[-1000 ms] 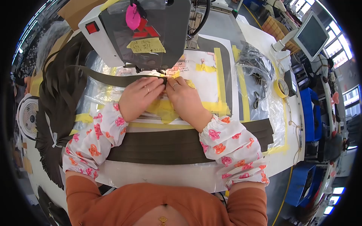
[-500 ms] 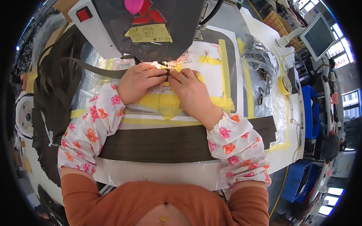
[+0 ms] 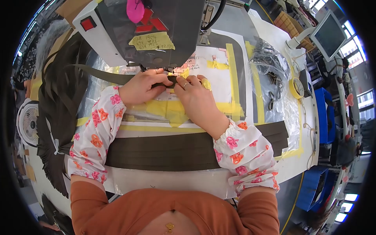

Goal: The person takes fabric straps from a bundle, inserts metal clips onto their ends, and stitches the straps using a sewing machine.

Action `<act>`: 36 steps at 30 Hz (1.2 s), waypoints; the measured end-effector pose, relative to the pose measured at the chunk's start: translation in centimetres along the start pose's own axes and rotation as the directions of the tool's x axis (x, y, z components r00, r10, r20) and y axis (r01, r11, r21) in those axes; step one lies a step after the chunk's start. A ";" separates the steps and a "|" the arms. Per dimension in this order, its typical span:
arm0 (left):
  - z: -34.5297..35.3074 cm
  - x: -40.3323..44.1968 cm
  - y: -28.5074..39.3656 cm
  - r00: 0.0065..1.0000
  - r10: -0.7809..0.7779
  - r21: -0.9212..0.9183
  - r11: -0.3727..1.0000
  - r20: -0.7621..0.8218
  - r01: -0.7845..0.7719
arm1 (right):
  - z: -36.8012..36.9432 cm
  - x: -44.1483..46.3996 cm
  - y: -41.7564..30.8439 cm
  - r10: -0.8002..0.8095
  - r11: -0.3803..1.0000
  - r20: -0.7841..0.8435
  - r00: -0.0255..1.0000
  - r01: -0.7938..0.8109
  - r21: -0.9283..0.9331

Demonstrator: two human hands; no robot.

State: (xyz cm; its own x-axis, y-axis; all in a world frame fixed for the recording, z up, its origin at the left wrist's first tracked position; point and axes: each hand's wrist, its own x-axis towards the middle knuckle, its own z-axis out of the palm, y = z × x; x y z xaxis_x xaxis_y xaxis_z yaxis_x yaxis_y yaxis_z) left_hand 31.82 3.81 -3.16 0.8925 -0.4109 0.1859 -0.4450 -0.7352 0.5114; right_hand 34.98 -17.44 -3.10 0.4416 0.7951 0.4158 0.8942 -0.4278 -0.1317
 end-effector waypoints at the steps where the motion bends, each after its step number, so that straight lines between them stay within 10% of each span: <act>1: -0.3 0.3 0.1 0.999 -0.021 -0.048 0.999 0.048 0.023 | 0.0 0.1 0.1 -0.018 1.000 -0.011 1.000 0.018 -0.013; 8: 1.3 -1.4 0.9 0.990 0.017 0.339 0.940 -0.142 0.033 | 0.0 -0.2 0.2 0.008 1.000 0.011 1.000 -0.008 0.010; 36: 1.0 -1.1 0.5 0.978 0.032 0.293 0.956 -0.208 0.031 | -1.0 0.5 0.5 0.012 0.998 0.161 0.987 -0.003 -0.058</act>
State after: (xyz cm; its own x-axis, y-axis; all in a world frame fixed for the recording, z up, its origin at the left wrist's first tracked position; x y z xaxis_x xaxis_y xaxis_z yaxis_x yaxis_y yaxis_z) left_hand 30.55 3.39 -3.99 0.8736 -0.3130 0.3727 -0.4190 -0.8732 0.2488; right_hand 35.62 -17.65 -2.06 0.4587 0.8485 0.2639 0.8871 -0.4544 -0.0810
